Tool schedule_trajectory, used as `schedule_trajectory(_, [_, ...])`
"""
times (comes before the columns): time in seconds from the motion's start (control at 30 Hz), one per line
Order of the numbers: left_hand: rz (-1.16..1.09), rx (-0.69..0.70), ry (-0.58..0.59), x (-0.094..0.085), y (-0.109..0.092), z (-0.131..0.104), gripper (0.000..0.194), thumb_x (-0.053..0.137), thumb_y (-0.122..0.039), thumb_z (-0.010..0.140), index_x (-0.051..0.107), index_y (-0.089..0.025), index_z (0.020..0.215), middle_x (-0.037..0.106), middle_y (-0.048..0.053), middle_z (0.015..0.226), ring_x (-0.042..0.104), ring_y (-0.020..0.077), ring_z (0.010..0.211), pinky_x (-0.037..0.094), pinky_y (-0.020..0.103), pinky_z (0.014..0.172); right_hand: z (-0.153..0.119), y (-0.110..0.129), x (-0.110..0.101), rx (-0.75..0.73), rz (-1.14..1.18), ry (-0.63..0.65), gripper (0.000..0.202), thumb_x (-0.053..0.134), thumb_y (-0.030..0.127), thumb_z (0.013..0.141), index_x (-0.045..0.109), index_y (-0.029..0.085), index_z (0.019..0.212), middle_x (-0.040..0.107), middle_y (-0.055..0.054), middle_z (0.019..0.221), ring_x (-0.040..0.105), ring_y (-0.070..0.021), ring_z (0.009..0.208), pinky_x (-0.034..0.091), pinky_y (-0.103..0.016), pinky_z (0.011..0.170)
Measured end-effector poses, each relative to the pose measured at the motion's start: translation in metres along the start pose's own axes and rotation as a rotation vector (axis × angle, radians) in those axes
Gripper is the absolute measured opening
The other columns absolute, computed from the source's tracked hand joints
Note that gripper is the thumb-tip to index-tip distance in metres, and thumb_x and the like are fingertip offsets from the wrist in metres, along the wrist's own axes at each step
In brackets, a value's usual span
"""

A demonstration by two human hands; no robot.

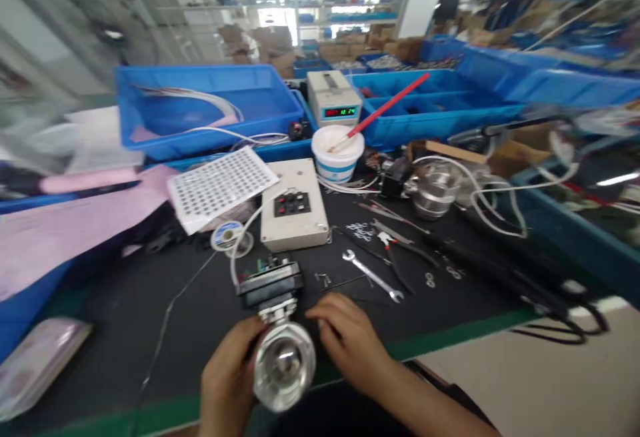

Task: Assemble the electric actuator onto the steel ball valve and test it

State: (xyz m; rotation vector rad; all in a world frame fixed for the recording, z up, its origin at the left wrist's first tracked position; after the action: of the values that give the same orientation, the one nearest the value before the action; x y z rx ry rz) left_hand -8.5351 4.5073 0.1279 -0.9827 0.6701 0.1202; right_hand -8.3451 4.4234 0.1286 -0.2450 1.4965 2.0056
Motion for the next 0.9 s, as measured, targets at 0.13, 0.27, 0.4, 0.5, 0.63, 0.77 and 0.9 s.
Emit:
schedule_trajectory(0.13, [0.157,0.069,-0.005,0.002,-0.007,0.002,0.015,0.051,-0.027,0.086,0.066,-0.022,0.088,0.072,0.005,0.083,0.068,0.0187,0.076,0.056,0.027,0.072,-0.001,-0.001,0.008,-0.015,0.004,0.035,0.024,0.040,0.012,0.089,0.062,0.019,0.098,0.063,-0.005,0.087,0.059,-0.0164,0.082,0.050,-0.029,0.072])
schedule_trajectory(0.27, [0.194,0.090,0.009,0.004,-0.010,0.005,0.012,0.052,-0.022,0.085,0.064,-0.021,0.086,0.072,0.004,0.078,0.068,0.0159,0.070,0.055,0.023,0.067,-0.004,-0.002,0.011,-0.022,-0.022,0.069,0.023,0.041,0.014,0.091,0.061,0.020,0.099,0.063,-0.005,0.089,0.060,-0.0164,0.084,0.051,-0.029,0.072])
schedule_trajectory(0.4, [0.145,0.094,-0.036,0.000,-0.010,0.004,0.010,0.054,-0.017,0.083,0.064,-0.021,0.084,0.073,0.004,0.079,0.069,0.0156,0.074,0.055,0.023,0.071,-0.005,-0.004,0.012,-0.012,-0.026,0.099,0.021,0.042,0.016,0.092,0.061,0.021,0.101,0.063,-0.005,0.091,0.060,-0.0167,0.087,0.051,-0.029,0.075])
schedule_trajectory(0.5, [0.076,-0.040,-0.016,0.001,-0.005,0.003,0.008,0.057,-0.017,0.081,0.064,-0.020,0.083,0.072,0.002,0.076,0.069,0.0149,0.070,0.054,0.022,0.067,-0.005,-0.005,0.014,0.001,-0.026,0.102,0.021,0.042,0.017,0.092,0.061,0.022,0.101,0.063,-0.005,0.091,0.060,-0.0169,0.087,0.051,-0.029,0.074])
schedule_trajectory(0.63, [-0.016,-0.186,0.007,0.003,-0.001,0.002,0.004,0.061,-0.017,0.079,0.063,-0.020,0.079,0.071,0.000,0.073,0.068,0.0128,0.064,0.054,0.019,0.063,-0.005,-0.006,0.016,0.058,0.020,0.103,0.020,0.044,0.021,0.092,0.062,0.023,0.100,0.065,-0.004,0.092,0.062,-0.0172,0.087,0.051,-0.028,0.076])
schedule_trajectory(0.77, [0.052,-0.011,-0.044,0.000,-0.003,0.001,0.007,0.059,-0.013,0.081,0.062,-0.020,0.080,0.072,0.002,0.080,0.068,0.0137,0.074,0.054,0.022,0.073,-0.005,-0.005,0.021,0.309,0.189,0.155,0.020,0.045,0.033,0.093,0.061,0.024,0.102,0.068,-0.003,0.092,0.064,-0.0171,0.087,0.051,-0.027,0.077])
schedule_trajectory(0.9, [0.112,0.067,-0.050,-0.001,-0.001,-0.001,0.008,0.060,-0.011,0.081,0.062,-0.019,0.084,0.071,0.002,0.080,0.066,0.0130,0.075,0.053,0.021,0.074,-0.002,0.005,0.031,0.565,0.447,0.199,0.029,0.043,0.046,0.092,0.059,0.023,0.098,0.065,-0.003,0.092,0.061,-0.0180,0.089,0.049,-0.026,0.078])
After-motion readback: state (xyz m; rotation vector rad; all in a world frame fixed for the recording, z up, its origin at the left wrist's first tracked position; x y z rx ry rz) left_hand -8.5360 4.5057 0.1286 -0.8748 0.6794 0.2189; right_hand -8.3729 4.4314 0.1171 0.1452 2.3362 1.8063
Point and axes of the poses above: each hand's wrist, its own z-axis towards the middle knuckle, its own x-axis out of the palm, y = z × x, the point moved 3 cm from there along z, towards the middle knuckle
